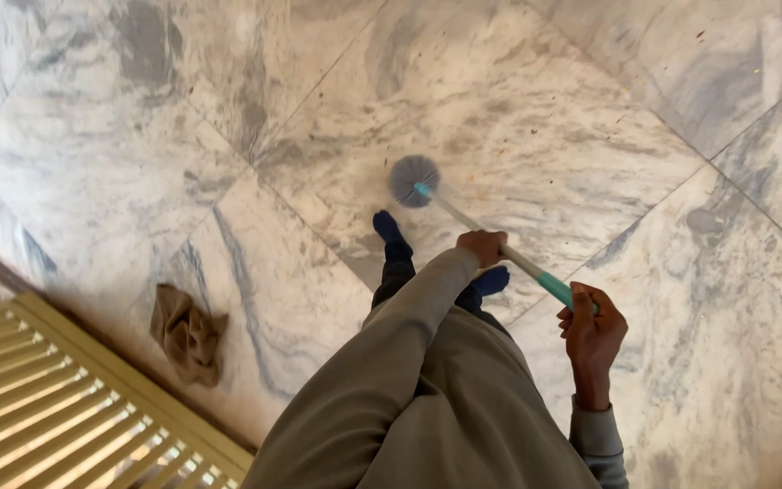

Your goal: The person is sweeping a marble floor using a long-handled duster brush.

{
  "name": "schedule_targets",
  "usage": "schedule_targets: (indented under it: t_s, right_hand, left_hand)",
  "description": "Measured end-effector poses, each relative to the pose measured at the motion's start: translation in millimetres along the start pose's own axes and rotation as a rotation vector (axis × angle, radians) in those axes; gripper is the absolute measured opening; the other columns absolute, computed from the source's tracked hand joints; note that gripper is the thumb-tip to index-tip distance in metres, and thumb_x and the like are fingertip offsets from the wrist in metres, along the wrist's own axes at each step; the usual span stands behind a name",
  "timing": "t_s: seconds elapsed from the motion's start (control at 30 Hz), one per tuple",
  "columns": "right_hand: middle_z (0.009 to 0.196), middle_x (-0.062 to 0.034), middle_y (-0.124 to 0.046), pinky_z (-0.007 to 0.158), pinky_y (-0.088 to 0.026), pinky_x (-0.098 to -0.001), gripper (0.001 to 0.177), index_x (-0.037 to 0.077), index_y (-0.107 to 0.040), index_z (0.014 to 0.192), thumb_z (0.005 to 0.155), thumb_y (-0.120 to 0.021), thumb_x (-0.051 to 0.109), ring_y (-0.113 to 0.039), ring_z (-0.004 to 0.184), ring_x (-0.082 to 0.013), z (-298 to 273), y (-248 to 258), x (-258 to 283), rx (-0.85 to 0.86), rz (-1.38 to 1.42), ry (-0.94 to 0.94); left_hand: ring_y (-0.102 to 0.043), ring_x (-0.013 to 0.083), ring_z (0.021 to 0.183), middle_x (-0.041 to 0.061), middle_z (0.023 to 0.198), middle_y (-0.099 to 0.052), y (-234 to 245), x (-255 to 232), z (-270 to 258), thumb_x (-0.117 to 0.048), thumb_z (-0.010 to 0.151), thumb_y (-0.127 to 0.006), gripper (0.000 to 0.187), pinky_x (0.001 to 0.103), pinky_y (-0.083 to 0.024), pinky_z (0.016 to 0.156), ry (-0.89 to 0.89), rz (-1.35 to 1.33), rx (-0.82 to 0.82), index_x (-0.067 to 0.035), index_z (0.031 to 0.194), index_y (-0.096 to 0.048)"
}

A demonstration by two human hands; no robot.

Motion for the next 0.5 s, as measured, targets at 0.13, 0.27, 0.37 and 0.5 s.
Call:
schedule_targets:
  t_s: [0.13,0.27,0.37,0.5]
  right_hand:
    - [0.068,-0.0096,-0.066,0.053,-0.048,-0.0271,0.034,-0.004,-0.073,0.116,0.111,-0.057,0.025,-0.062,0.057,-0.0120,-12,-27,17,-0.063,-0.259,0.191]
    - [0.067,-0.0096,-0.066,0.052,-0.049,-0.0275,0.034,-0.004,-0.074,0.117,0.110,-0.054,0.022,-0.063,0.057,-0.0122,-15,-63,39,-0.072,-0.351,0.187]
    - [0.067,-0.0100,-0.064,0.049,-0.047,-0.0284,0.034,-0.004,-0.074,0.117,0.109,-0.053,0.021,-0.059,0.054,-0.0124,10,-92,41,-0.112,-0.237,0.138]
    - [0.067,-0.0086,-0.062,0.046,-0.044,-0.0293,0.035,-0.003,-0.072,0.119,0.109,-0.051,0.023,-0.053,0.051,-0.0116,47,-159,6,0.029,-0.032,-0.017]
  left_hand:
    - [-0.075,0.0289,0.093,0.004,0.101,-0.077,-34,-23,46,-0.045,0.095,-0.068,0.032,0.046,-0.057,0.076,-0.164,-0.063,0.089,-0.021,0.115,-0.059]
    - [-0.076,0.0274,0.091,0.003,0.101,-0.076,-33,-13,22,-0.034,0.091,-0.068,0.037,0.046,-0.058,0.073,-0.086,-0.067,0.230,-0.030,0.125,-0.054]
    - [-0.077,0.0272,0.092,0.003,0.101,-0.078,12,25,36,-0.036,0.095,-0.066,0.032,0.045,-0.058,0.074,-0.114,-0.159,0.155,-0.024,0.123,-0.056]
    - [-0.076,0.0272,0.097,0.004,0.100,-0.078,51,118,33,-0.048,0.093,-0.070,0.041,0.046,-0.058,0.076,0.059,-0.062,0.123,-0.022,0.122,-0.058]
Point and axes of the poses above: each hand's wrist, its own z-axis towards the middle knuckle, its own y-axis out of the back of the hand, x = y × z, the point moved 8 cm from there along z, towards the middle knuckle
